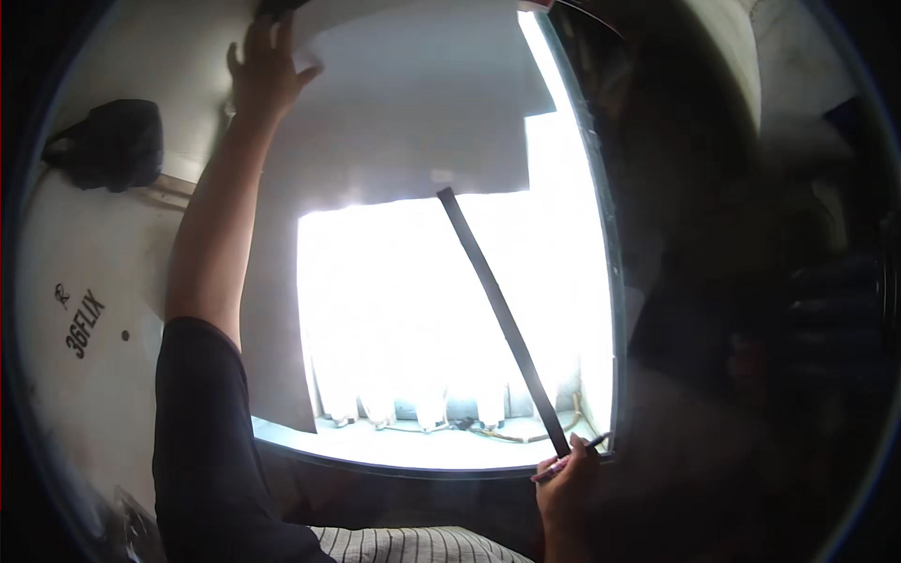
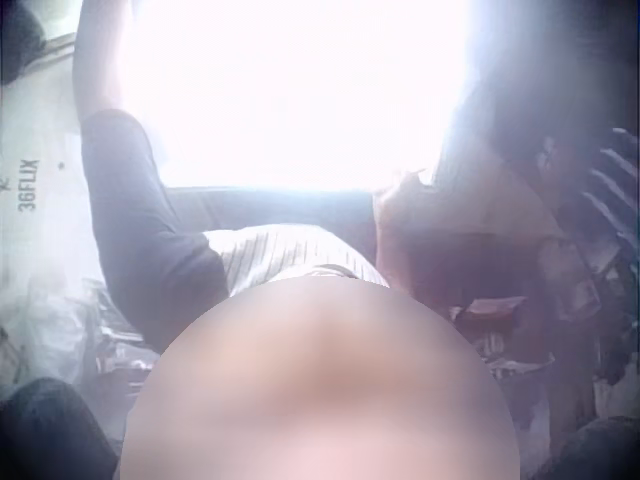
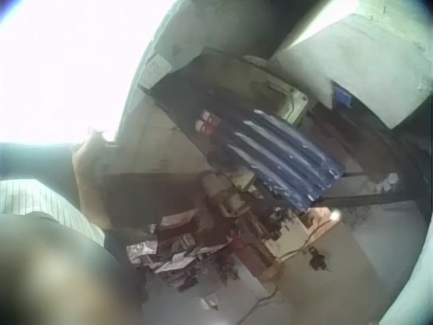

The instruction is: The person aligns a dark strip along the edge of a printed cardboard sheet on a light table and presses it down by hand. They smooth the surface of the sheet while holding a pen in one hand.

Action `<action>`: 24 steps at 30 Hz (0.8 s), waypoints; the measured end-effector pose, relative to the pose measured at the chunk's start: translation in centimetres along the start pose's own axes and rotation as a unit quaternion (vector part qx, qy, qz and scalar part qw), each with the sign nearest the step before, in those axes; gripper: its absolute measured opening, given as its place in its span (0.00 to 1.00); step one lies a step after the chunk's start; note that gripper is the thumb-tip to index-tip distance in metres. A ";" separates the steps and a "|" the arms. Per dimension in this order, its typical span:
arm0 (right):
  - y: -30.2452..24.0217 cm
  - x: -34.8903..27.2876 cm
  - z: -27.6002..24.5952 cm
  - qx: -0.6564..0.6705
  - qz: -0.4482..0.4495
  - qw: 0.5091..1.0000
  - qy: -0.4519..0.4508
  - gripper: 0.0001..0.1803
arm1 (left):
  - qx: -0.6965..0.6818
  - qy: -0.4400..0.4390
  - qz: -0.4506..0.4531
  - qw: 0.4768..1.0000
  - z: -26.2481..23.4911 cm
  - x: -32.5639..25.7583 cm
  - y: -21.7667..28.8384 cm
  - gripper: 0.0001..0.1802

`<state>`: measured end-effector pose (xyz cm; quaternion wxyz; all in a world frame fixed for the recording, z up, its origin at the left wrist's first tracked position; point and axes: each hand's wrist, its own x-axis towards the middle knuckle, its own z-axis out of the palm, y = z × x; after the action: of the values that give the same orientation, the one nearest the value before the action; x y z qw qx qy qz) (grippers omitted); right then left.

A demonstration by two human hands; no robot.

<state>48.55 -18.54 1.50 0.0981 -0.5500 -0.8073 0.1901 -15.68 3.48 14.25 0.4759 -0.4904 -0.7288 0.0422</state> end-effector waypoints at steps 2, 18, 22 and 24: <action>0.2 0.8 -1.1 -0.002 -0.006 1.000 0.020 0.29 | -0.051 -0.093 -0.026 0.994 -0.6 -3.5 4.6 0.38; -0.9 0.6 -0.4 0.027 0.042 0.999 0.003 0.21 | -0.303 -0.405 -0.104 0.856 -19.5 -46.2 -2.7 0.48; -1.6 1.5 -3.4 -0.099 0.067 0.984 -0.133 0.16 | -0.203 -0.508 -0.195 0.814 -32.3 -41.0 12.6 0.49; -0.7 2.0 -3.6 -0.014 0.045 0.986 -0.160 0.14 | -0.379 -0.400 -0.278 0.787 -35.6 -37.9 18.5 0.48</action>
<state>48.49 -16.25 4.96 -0.0485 -0.5494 -0.7896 0.2689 25.50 -30.04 -0.89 -0.0912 -0.3472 -0.9160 -0.1794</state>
